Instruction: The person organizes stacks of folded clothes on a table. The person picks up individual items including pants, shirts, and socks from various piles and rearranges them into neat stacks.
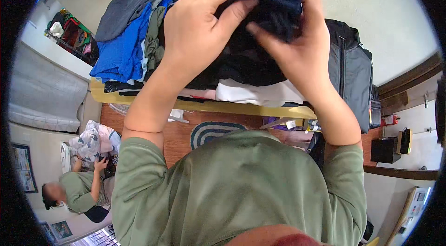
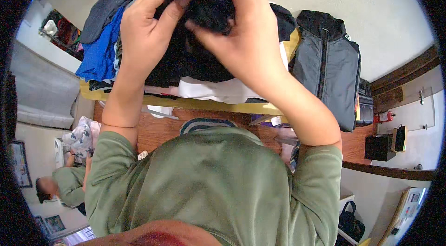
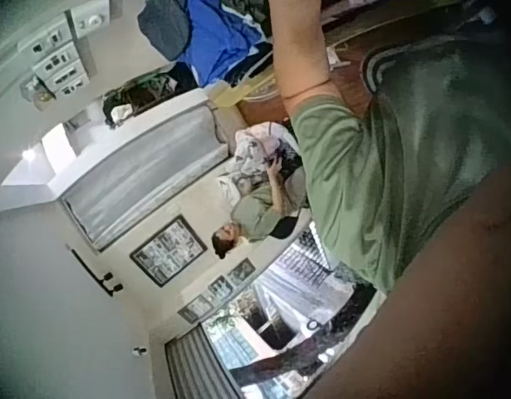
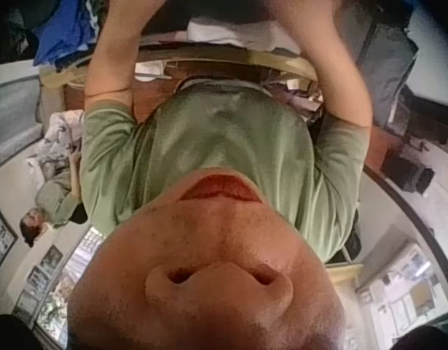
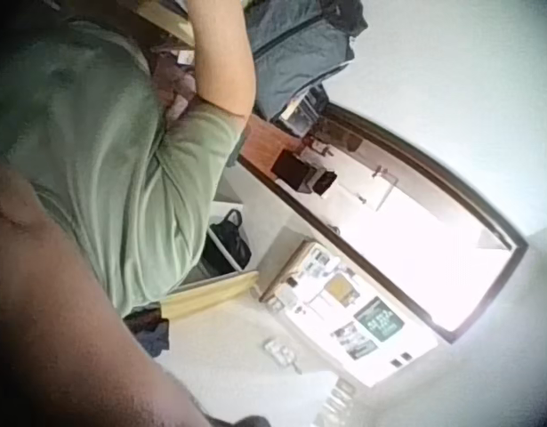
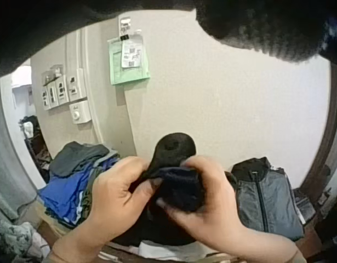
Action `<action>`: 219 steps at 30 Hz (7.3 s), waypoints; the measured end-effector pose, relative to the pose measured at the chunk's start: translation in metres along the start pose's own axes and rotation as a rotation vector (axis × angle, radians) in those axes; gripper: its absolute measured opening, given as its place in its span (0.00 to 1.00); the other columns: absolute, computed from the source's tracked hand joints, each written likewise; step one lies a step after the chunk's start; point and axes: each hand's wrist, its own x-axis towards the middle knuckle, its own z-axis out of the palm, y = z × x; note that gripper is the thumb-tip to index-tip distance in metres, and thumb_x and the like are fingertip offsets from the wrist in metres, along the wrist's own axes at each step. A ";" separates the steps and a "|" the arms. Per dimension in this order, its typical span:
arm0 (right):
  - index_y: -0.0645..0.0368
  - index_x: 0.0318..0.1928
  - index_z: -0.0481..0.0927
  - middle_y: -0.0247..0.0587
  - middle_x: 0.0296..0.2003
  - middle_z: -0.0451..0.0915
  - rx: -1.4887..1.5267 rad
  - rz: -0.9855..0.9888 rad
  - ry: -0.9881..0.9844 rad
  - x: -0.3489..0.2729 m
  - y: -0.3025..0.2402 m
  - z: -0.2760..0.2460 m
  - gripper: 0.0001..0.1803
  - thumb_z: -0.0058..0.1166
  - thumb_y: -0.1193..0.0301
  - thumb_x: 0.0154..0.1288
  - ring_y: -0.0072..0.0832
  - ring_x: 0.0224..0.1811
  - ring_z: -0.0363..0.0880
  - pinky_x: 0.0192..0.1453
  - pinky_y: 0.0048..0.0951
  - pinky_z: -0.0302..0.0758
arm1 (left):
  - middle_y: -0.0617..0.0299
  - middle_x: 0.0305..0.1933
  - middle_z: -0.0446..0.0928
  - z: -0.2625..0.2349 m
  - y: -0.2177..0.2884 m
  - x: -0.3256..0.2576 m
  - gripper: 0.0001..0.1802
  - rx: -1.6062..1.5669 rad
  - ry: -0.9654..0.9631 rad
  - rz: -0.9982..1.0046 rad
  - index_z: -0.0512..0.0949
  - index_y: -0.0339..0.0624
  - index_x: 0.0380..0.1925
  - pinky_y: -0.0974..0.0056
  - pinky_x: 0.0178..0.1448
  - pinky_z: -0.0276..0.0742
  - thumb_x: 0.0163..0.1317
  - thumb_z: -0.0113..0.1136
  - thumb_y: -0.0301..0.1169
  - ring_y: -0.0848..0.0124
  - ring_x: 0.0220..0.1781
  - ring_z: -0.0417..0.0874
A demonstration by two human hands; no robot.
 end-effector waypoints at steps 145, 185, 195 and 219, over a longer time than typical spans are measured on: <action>0.67 0.55 0.79 0.51 0.47 0.85 -1.057 0.707 1.956 -0.372 -0.707 -0.308 0.29 0.54 0.51 0.73 0.38 0.44 0.88 0.48 0.39 0.87 | 0.48 0.64 0.76 0.288 0.585 -0.174 0.31 -1.934 -2.216 0.421 0.72 0.30 0.62 0.57 0.68 0.71 0.68 0.59 0.43 0.61 0.63 0.80; 0.59 0.64 0.72 0.55 0.45 0.82 0.013 0.417 -0.514 0.125 0.068 0.054 0.30 0.66 0.71 0.61 0.36 0.34 0.87 0.32 0.33 0.89 | 0.45 0.52 0.83 -0.109 -0.068 0.073 0.26 0.190 -0.407 -0.847 0.72 0.33 0.65 0.59 0.54 0.81 0.71 0.57 0.37 0.60 0.51 0.85; 0.57 0.59 0.78 0.55 0.46 0.85 -0.435 0.021 -0.494 0.141 0.123 0.086 0.25 0.64 0.70 0.59 0.46 0.49 0.85 0.56 0.41 0.80 | 0.44 0.75 0.64 -0.016 -0.065 -0.019 0.50 0.699 -0.499 -0.254 0.68 0.49 0.71 0.35 0.76 0.53 0.62 0.40 0.75 0.42 0.76 0.61; 0.64 0.60 0.77 0.54 0.57 0.79 -0.986 0.867 0.349 -0.264 -0.189 -0.286 0.31 0.63 0.54 0.64 0.50 0.60 0.78 0.65 0.43 0.73 | 0.35 0.64 0.74 0.227 0.298 -0.100 0.40 -1.709 -0.719 0.037 0.69 0.32 0.64 0.52 0.67 0.73 0.70 0.52 0.59 0.49 0.61 0.81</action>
